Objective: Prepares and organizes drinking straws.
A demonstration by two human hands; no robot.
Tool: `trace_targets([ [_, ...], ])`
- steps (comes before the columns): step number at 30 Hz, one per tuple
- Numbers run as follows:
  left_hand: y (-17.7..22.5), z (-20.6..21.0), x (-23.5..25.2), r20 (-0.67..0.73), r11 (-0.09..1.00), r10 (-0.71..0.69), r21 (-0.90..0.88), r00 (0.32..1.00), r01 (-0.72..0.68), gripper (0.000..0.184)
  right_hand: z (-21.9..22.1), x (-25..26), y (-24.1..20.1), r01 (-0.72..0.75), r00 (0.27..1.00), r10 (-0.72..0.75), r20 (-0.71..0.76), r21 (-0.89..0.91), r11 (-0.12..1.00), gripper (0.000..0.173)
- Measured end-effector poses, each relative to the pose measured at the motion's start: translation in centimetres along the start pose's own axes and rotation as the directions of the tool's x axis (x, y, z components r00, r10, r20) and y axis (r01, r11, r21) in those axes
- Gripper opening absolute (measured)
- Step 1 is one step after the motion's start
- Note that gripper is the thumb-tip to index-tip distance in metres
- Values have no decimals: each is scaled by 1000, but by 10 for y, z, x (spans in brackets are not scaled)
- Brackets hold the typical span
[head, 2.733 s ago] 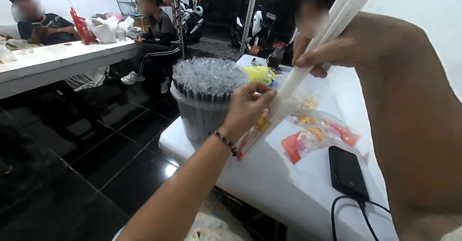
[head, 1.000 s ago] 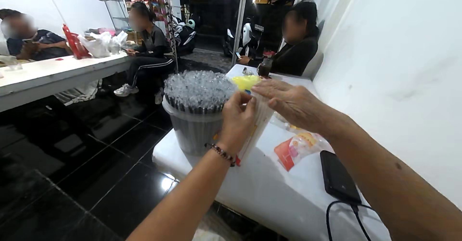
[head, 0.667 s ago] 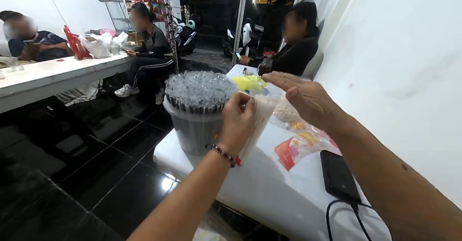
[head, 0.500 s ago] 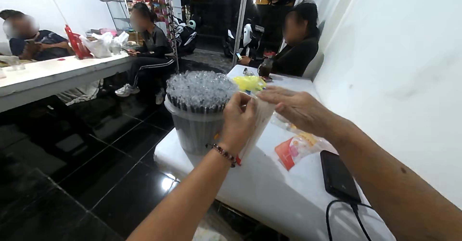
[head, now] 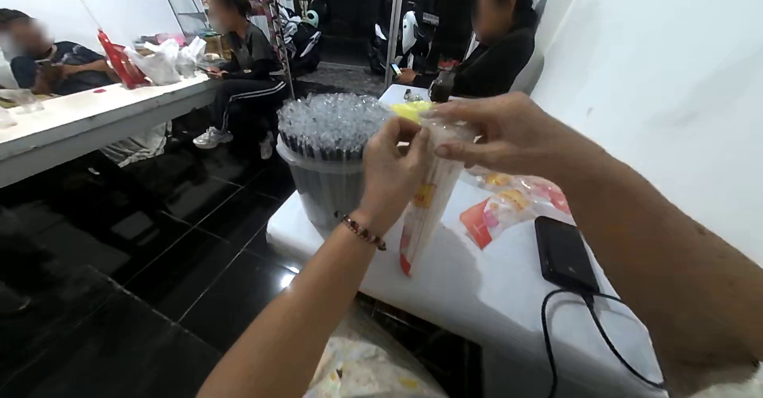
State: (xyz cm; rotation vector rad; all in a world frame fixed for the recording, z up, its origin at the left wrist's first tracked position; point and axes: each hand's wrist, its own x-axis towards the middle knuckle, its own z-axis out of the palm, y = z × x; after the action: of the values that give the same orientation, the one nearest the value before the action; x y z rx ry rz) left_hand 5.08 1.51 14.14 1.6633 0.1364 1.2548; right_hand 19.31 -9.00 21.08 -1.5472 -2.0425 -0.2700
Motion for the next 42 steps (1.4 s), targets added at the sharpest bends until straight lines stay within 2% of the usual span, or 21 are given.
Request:
trace_targets([
  [3,16,-27,-12,24,999,41,-14,999,-40,10,-4,8,-19,-46,998,33,61,233,971,36],
  [5,23,-53,-28,133,1000,23,-20,991,-20,16,-2,13,-27,-13,997,-17,70,400,916,37],
  [8,21,-90,-60,359,988,-108,-62,927,139,37,13,22,-35,74,994,-109,28,566,821,37],
  [11,20,-119,-92,456,905,-255,-198,853,377,49,44,37,-45,146,978,-208,9,683,716,40],
  [13,23,-138,-112,473,830,-309,-289,825,476,52,70,50,-55,164,966,-257,13,739,654,42],
  [16,30,-161,-139,330,804,-435,-278,838,526,37,112,66,-71,135,960,-279,33,817,560,45],
  [19,41,-179,-161,66,839,-532,-92,844,536,39,152,78,-84,78,961,-270,56,884,461,43],
  [22,40,-197,-183,-118,845,-518,81,847,528,43,188,87,-94,41,972,-224,65,897,439,37],
  [26,33,-213,-206,-286,787,-509,228,812,574,42,229,93,-108,35,976,-211,47,928,372,10],
  [28,30,-217,-215,-345,762,-498,264,796,591,41,244,94,-114,24,976,-209,54,936,352,1],
  [34,22,-226,-228,-458,689,-531,258,713,678,39,272,91,-125,-16,999,-27,29,919,394,8],
  [37,16,-229,-232,-471,667,-549,252,691,701,38,280,87,-120,-34,993,-87,78,905,425,5],
  [40,7,-231,-235,-465,645,-581,238,668,726,39,289,84,-113,-28,974,-179,135,864,502,17],
  [42,0,-231,-237,-465,629,-599,231,652,742,42,294,79,-116,-43,976,-157,152,837,545,19],
])
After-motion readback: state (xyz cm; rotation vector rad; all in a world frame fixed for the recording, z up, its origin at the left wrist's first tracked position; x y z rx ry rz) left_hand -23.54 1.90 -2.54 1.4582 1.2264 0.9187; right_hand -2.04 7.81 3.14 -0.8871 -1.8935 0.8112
